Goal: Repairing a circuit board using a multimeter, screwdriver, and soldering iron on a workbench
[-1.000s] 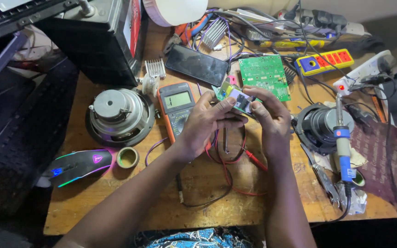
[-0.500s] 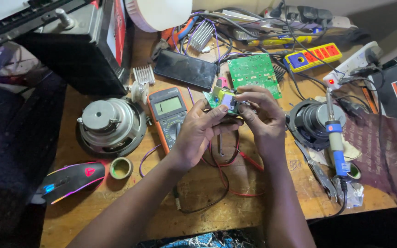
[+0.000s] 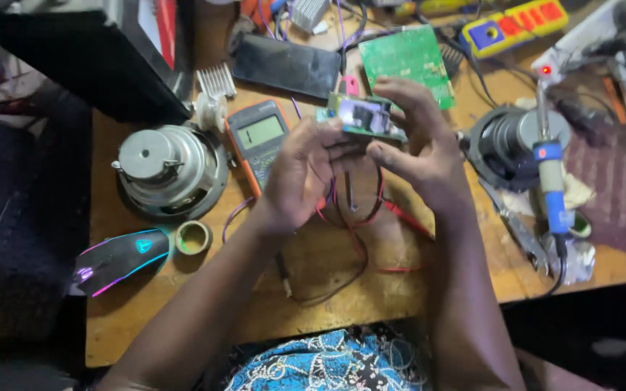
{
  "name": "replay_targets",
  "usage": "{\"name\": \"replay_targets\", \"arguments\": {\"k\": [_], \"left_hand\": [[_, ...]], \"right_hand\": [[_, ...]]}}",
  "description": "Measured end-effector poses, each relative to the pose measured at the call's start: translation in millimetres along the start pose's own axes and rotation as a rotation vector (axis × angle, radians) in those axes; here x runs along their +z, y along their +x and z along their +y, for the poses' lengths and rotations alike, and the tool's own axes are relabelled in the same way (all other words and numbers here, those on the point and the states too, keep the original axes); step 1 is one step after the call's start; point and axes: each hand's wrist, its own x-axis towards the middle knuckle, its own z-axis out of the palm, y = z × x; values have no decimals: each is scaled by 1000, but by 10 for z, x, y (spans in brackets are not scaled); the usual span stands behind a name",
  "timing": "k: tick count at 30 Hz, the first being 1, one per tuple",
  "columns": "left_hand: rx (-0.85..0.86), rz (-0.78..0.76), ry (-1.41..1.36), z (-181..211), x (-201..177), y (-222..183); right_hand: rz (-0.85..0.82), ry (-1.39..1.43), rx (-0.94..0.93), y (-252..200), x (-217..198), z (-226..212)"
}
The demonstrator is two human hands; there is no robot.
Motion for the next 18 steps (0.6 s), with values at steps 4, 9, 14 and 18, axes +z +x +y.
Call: {"name": "replay_targets", "arguments": {"k": [4, 9, 14, 18], "left_hand": [[-22, -11, -24, 152, 84, -71], [-104, -103, 93, 278, 93, -89], [-154, -130, 597, 555, -76, -49], [-84, -90, 779, 619, -158, -18]], "right_hand": [[-92, -52, 49, -31, -59, -77], [120, -19, 187, -47, -88, 2], [287, 58, 246, -41, -131, 121], [314, 3, 217, -44, -168, 165]]}}
